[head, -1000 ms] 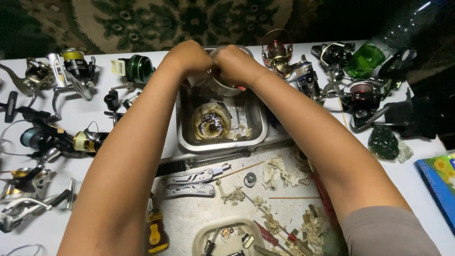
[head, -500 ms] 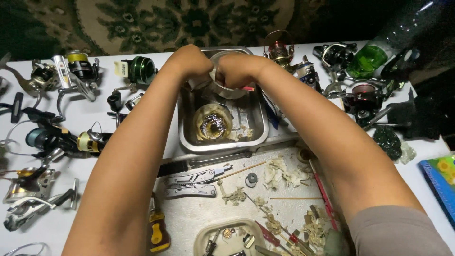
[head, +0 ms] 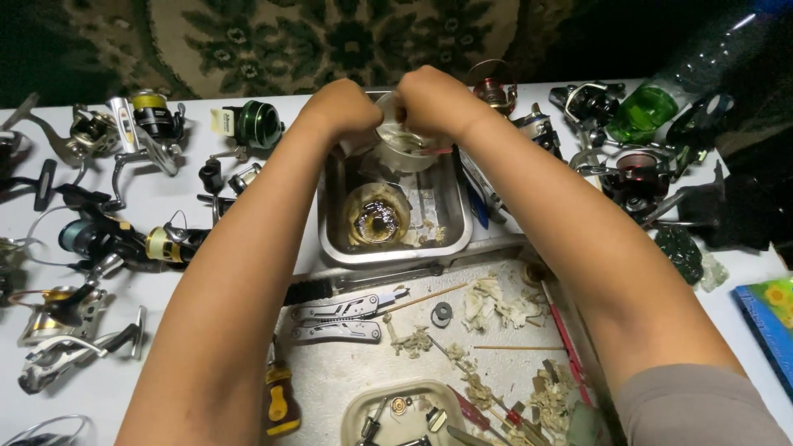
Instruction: Maintaining and lubricating the internal components of a fishing reel spool using small tools and grease.
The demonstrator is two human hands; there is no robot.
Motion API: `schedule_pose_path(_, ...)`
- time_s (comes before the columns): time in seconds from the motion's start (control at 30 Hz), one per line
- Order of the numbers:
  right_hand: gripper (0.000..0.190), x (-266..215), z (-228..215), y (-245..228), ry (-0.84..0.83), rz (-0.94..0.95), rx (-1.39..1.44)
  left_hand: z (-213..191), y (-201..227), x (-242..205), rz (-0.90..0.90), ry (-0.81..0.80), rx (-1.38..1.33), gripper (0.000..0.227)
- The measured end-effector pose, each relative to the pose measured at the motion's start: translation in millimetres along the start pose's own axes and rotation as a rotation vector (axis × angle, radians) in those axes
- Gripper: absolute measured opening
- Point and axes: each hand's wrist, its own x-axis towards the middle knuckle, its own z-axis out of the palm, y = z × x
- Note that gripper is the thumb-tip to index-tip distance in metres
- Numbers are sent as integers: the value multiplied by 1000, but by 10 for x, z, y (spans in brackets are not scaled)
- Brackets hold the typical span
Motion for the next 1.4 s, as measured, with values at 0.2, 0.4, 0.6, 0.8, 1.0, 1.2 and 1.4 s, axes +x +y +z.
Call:
schedule_pose_path(0.2,23,20,229,40,-32,97,-244,66,-82,189,79,87,85,13)
schedule_pose_path(0.4,16,65,291,116,-2,66,-189,66,-51,149,66,81,79,16)
schedule_pose_path(0.6,16,35,54,248,84,13,98,22,-91,103,48,65,52,31)
schedule_pose_path(0.8,21,-409,-343,37,136,101,604,-305,-38,-383,26,49,-180,48)
schedule_pose_path(1.0,16,-679,-363,94,85,148,1229,-408,-177,-715,-47,47,-814,45)
schedule_pose_path(1.2,9,-868,-249,156,120,99,1697,-47,-467,-1000,20,12,-1376,39)
schedule_pose_path(1.4,32,-1306,-62,3,250,46,1791,512,-650,-1346,130,-46,-1441,50)
